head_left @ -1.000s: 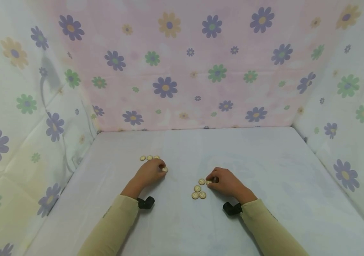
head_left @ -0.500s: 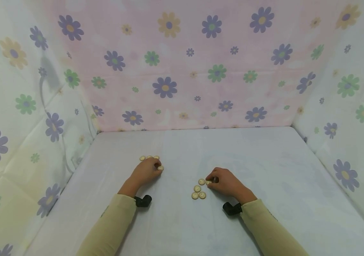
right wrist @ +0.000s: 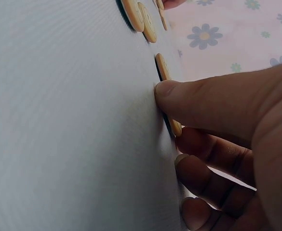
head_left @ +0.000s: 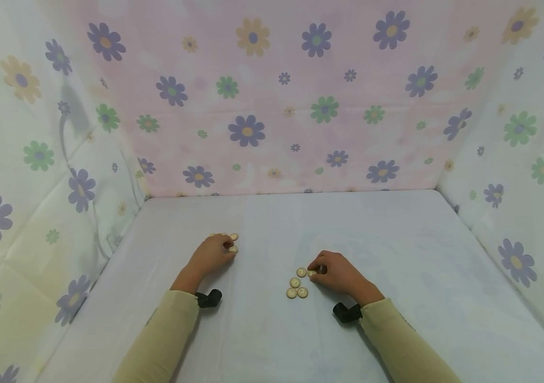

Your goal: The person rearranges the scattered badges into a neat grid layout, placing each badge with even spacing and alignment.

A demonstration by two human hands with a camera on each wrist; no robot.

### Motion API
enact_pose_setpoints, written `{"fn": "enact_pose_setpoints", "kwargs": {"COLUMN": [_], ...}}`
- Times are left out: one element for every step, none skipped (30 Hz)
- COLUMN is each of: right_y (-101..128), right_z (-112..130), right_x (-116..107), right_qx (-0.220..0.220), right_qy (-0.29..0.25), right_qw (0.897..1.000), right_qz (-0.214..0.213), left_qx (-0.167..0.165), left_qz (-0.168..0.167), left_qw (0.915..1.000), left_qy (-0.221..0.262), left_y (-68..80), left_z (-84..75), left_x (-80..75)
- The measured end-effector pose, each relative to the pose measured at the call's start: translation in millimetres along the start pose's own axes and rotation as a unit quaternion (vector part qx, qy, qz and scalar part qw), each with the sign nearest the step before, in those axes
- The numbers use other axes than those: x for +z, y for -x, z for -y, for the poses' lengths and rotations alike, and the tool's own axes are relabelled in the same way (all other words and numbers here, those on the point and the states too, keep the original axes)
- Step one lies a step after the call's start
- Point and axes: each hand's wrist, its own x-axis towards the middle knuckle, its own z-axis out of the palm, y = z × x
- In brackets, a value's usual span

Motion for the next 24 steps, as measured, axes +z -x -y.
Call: {"fn": "enact_pose_setpoints", "kwargs": {"right_y": [0.0, 0.1, 0.2, 0.1, 0.1, 0.2, 0.2, 0.1, 0.0, -0.1, 0.0, 0.0, 0.0, 0.0, 0.2, 0.4, 0.4, 0.4, 0.5, 0.4, 0.4, 0.3, 0.3, 0.3], "right_z": [0.3, 0.6, 0.7, 0.5, 0.5, 0.4, 0.3, 0.1, 0.1, 0.1, 0.5, 0.9, 1.3, 1.6, 1.9, 2.2, 2.4, 2.4, 2.6, 2.5, 2.5, 2.6, 2.6, 2.9], "right_x": [-0.1, -0.2, -0.4, -0.3, -0.3, -0.2, -0.1, 0.0, 0.1, 0.1, 0.0, -0.1, -0.2, -0.4, -0.7, -0.9, -1.0, -1.0, -1.1, -1.1, -1.1, -1.1, -1.2, -1.3], "right_qx": [-0.001, -0.001, -0.001, -0.002, -0.002, -0.003, -0.003, -0.003, -0.003, -0.002, -0.001, 0.000, 0.001, 0.001, 0.001, 0.001, 0.001, 0.002, 0.003, 0.004, 0.005, 0.006, 0.008, 0.009], "right_qy": [-0.001, -0.003, -0.005, -0.006, -0.007, -0.009, -0.008, -0.008, -0.008, -0.007, -0.007, -0.006, -0.005, -0.006, -0.008, -0.009, -0.012, -0.012, -0.012, -0.012, -0.010, -0.009, -0.008, -0.007], "right_qw": [1.000, 1.000, 1.000, 1.000, 1.000, 1.000, 1.000, 1.000, 1.000, 1.000, 1.000, 1.000, 1.000, 1.000, 1.000, 1.000, 1.000, 1.000, 1.000, 1.000, 1.000, 1.000, 1.000, 1.000], "right_qz": [0.000, -0.001, 0.000, 0.000, 0.000, 0.001, 0.000, 0.001, 0.001, 0.002, 0.001, 0.001, 0.001, 0.002, 0.002, 0.002, 0.002, 0.002, 0.003, 0.003, 0.003, 0.002, 0.002, 0.002], "left_qx": [-0.004, -0.008, -0.012, -0.017, -0.019, -0.021, -0.022, -0.023, -0.023, -0.024, -0.026, -0.028, -0.030, -0.032, -0.033, -0.037, -0.038, -0.039, -0.040, -0.041, -0.042, -0.043, -0.042, -0.042], "left_qz": [0.002, 0.004, 0.005, 0.006, 0.005, 0.004, 0.003, 0.001, 0.001, -0.001, -0.002, -0.003, -0.004, -0.005, -0.005, -0.005, -0.005, -0.005, -0.005, -0.004, -0.004, -0.003, -0.003, -0.003], "left_qw": [1.0000, 0.9999, 0.9999, 0.9998, 0.9998, 0.9997, 0.9997, 0.9997, 0.9997, 0.9997, 0.9996, 0.9996, 0.9995, 0.9994, 0.9994, 0.9992, 0.9992, 0.9992, 0.9991, 0.9991, 0.9991, 0.9990, 0.9991, 0.9991], "left_qy": [0.002, 0.004, 0.005, 0.007, 0.006, 0.007, 0.007, 0.006, 0.005, 0.006, 0.006, 0.008, 0.009, 0.011, 0.013, 0.014, 0.012, 0.011, 0.011, 0.010, 0.009, 0.008, 0.007, 0.006], "left_y": [-0.1, -0.2, -0.4, -0.4, -0.6, -0.7, -0.8, -1.0, -1.2, -1.1, -1.1, -1.3, -1.3, -1.3, -1.3, -1.4, -1.5, -1.5, -1.4, -1.4, -1.5, -1.5, -1.4, -1.4], "left_z": [0.7, 1.6, 2.8, 3.6, 5.1, 6.6, 8.0, 9.4, 10.8, 11.9, 13.1, 14.4, 15.3, 16.4, 17.3, 18.2, 19.4, 20.4, 21.2, 22.1, 22.8, 23.6, 24.6, 25.4], "left_x": [-0.7, -1.3, -1.8, -2.2, -2.5, -2.9, -3.3, -3.7, -4.0, -4.5, -5.1, -5.4, -6.0, -6.7, -7.3, -7.7, -8.2, -8.7, -9.4, -10.0, -10.5, -11.1, -11.6, -11.9]}}
